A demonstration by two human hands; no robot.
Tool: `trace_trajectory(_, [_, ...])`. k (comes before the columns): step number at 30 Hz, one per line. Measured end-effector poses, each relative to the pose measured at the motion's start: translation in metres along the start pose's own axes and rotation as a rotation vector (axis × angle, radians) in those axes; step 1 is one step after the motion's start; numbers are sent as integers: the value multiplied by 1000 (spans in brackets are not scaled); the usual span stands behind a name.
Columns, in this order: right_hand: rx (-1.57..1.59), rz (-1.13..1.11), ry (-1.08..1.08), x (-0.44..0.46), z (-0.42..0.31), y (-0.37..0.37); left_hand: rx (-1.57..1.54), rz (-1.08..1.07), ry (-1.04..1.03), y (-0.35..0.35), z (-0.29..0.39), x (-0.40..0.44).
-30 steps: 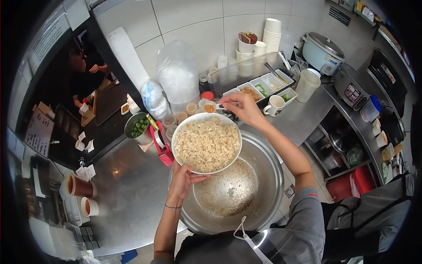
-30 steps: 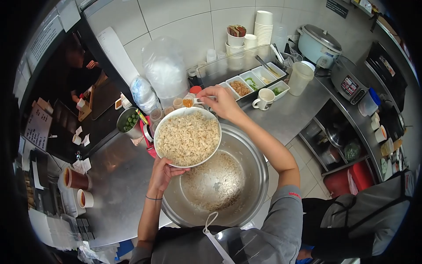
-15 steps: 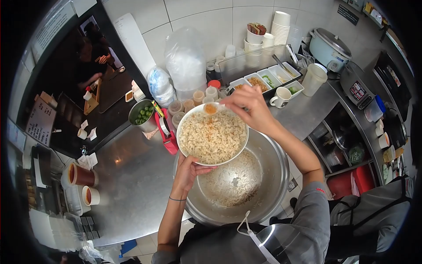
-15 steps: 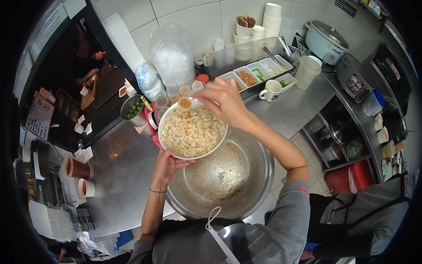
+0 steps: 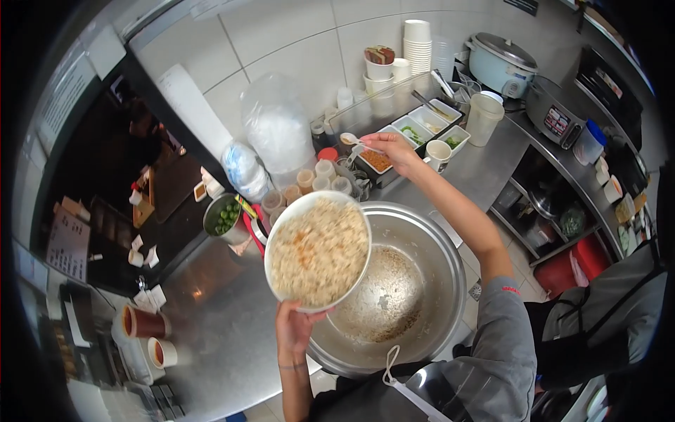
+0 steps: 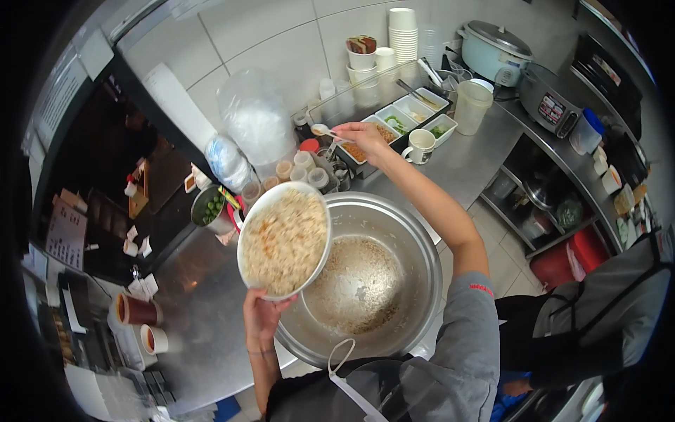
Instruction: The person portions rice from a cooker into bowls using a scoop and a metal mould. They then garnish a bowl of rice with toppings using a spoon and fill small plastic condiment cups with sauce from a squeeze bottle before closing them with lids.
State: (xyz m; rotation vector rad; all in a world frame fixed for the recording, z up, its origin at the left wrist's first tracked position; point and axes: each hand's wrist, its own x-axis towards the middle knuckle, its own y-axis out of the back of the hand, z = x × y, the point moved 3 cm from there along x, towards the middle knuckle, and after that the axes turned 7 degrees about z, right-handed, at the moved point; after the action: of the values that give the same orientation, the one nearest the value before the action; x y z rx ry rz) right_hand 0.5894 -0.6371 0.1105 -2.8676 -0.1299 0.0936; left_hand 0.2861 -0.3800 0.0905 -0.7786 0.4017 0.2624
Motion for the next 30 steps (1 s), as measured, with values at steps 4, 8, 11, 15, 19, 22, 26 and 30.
trace_trajectory(4, [-786,371,244,77,63,66,-65,138,-141,28,11,-46])
trace_trajectory(8, [-1210,476,126,95,105,87,7,118,-298,109,18,-83])
trace_trajectory(11, [-1246,443,250,60,84,73,68,432,-394,163,14,-96])
trace_trajectory(15, [-805,-253,8,-13,68,76,251,523,-468,190,-4,-107])
trace_trajectory(19, [-966,-333,332,-124,68,82,227,516,-388,207,-26,-102])
trace_trajectory(22, [-894,-182,210,-155,58,102,175,496,-359,216,-33,-100])
trace_trajectory(26, [-860,-83,179,-159,45,132,88,464,-329,215,-42,-93])
trace_trajectory(30, [-840,-135,153,-130,40,153,-18,445,-333,202,-51,-92])
